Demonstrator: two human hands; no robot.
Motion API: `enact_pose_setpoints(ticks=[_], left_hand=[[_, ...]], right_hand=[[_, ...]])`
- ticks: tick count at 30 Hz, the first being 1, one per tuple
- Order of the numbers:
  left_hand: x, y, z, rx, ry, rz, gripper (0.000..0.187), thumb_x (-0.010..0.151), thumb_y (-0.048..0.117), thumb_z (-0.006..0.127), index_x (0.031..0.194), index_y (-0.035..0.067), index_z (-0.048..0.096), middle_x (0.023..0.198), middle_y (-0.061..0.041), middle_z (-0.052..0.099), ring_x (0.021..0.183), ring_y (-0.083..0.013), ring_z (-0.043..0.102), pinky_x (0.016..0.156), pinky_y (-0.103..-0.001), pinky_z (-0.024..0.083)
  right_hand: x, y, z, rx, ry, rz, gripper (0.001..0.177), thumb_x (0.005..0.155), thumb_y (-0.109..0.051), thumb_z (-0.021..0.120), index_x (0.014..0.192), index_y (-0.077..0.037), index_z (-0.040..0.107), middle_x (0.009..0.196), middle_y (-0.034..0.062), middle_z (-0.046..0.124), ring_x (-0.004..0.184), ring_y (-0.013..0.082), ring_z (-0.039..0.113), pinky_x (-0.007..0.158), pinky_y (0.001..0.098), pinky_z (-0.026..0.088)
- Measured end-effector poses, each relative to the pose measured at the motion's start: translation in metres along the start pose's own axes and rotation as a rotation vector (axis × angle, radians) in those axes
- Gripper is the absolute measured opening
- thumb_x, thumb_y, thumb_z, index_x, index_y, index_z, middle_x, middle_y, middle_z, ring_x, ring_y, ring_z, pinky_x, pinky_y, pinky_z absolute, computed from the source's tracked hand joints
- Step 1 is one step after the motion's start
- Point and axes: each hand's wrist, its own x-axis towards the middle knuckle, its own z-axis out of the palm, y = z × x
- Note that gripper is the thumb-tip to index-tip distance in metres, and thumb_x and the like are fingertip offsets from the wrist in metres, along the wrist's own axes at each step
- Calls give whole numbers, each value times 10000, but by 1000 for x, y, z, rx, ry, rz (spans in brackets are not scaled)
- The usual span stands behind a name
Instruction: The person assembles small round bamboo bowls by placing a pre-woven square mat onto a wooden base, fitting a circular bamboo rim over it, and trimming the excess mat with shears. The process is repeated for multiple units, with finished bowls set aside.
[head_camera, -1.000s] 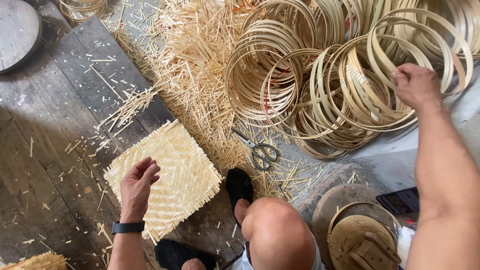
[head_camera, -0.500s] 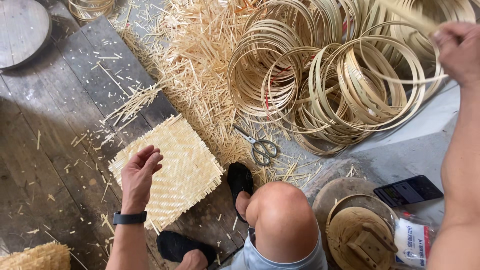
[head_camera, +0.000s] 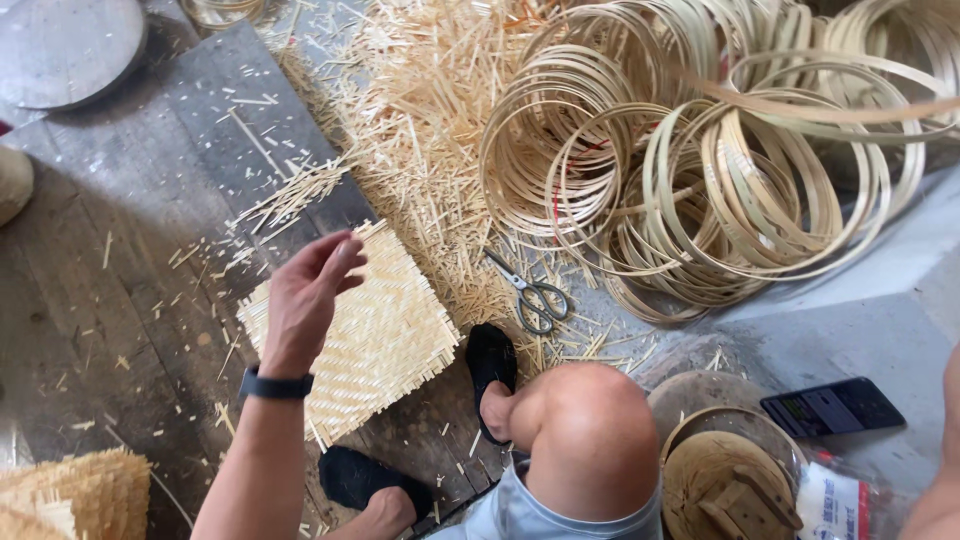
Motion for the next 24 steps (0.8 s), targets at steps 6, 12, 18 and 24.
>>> enact_pose_setpoints(ticks=[6, 12, 18, 24], left_hand=[[30, 23, -16, -494, -193, -295, 623, 1000, 539, 476, 1267, 3, 648, 1170, -193, 685, 1083, -312, 688, 892, -491, 579], [-12, 20, -83, 265, 248, 788, 515, 1155, 325, 472, 1430, -109, 496, 1498, -288, 427, 1370, -396, 436, 1113, -506, 391], [-47, 9, -96, -636, -79, 356, 490, 1115, 442, 516, 1254, 23, 732, 728, -12, 632, 600, -103, 553, 537, -242, 455], [-43, -32, -91, -1063, 106, 141, 547, 984, 597, 545, 772, 98, 612, 576, 31, 398, 511, -101, 361, 464, -262, 309]], right_hand=[[32, -96, 127, 241, -712, -333, 181, 813, -178, 816, 979, -109, 796, 916, -13, 718, 881, 110, 654, 743, 305, 521], [63, -113, 203, 460, -765, -224, 141, 889, -105, 760, 1023, -68, 784, 881, 22, 743, 758, 83, 692, 609, 223, 576], [127, -94, 257, 386, -376, 6, 334, 1111, -305, 604, 1136, 6, 724, 749, 41, 596, 600, 73, 516, 517, 212, 434], [127, -49, 338, 632, -370, 397, 478, 1089, -449, 517, 1219, -34, 714, 870, 62, 699, 699, 151, 661, 657, 317, 594]])
